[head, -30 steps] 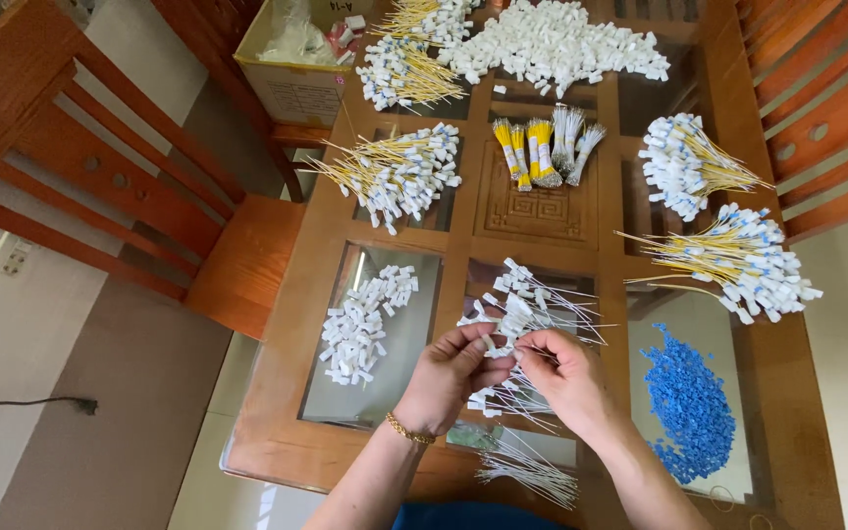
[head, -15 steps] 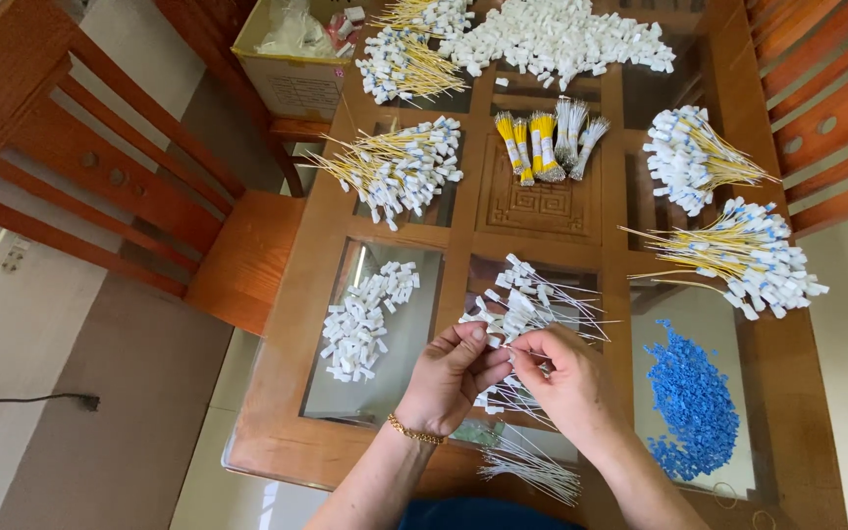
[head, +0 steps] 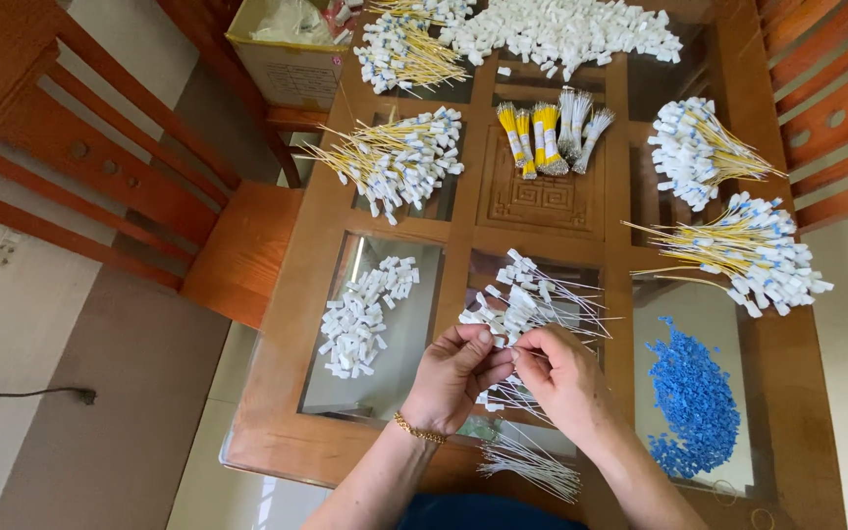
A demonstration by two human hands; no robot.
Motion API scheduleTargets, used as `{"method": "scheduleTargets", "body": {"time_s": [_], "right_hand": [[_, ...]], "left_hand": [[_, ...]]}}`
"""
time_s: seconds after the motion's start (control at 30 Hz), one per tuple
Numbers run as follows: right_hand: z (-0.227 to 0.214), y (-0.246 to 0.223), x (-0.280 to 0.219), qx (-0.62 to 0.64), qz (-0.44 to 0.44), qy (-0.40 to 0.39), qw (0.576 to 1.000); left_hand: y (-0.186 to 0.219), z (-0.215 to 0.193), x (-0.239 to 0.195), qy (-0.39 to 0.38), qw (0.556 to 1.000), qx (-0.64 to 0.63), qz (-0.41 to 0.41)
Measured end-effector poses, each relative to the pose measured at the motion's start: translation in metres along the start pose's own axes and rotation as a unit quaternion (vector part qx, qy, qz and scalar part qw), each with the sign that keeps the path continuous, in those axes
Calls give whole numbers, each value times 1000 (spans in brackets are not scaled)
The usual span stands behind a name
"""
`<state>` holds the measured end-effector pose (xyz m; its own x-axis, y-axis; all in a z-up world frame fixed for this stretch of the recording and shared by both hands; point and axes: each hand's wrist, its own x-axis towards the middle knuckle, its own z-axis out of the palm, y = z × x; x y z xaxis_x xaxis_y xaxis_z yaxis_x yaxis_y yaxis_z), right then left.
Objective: The person repeatedly picks up small white cylindrical pieces and thin white sticks from a table and inserts the pieces onto the sticks. The person handles the items by hand, organizing them into bundles on the table surface.
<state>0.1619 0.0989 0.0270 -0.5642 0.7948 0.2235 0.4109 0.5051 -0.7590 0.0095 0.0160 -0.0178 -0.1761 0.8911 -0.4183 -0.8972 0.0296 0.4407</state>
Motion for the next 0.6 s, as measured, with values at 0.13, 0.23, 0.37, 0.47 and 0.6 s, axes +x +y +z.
{"method": "scheduleTargets", "body": {"time_s": [0.13,0.23,0.37,0.47,0.6], "right_hand": [[3,2,4,-15,-35,-4,999],[5,10,5,-10,-38,-5,999],[9,40,8,54,55,-70,995],[16,78,10,166,181,-37,969],[16,128,9,279,275,94,915]], "left_hand": [[-8,-4,8,19,1000,-4,1],[-11,-7,13,26,1000,13,8],[-21,-18,31,62,997,54,4],[-31,-43,50,109,988,105,3],[-44,-64,57,140,978,153,-16]]}}
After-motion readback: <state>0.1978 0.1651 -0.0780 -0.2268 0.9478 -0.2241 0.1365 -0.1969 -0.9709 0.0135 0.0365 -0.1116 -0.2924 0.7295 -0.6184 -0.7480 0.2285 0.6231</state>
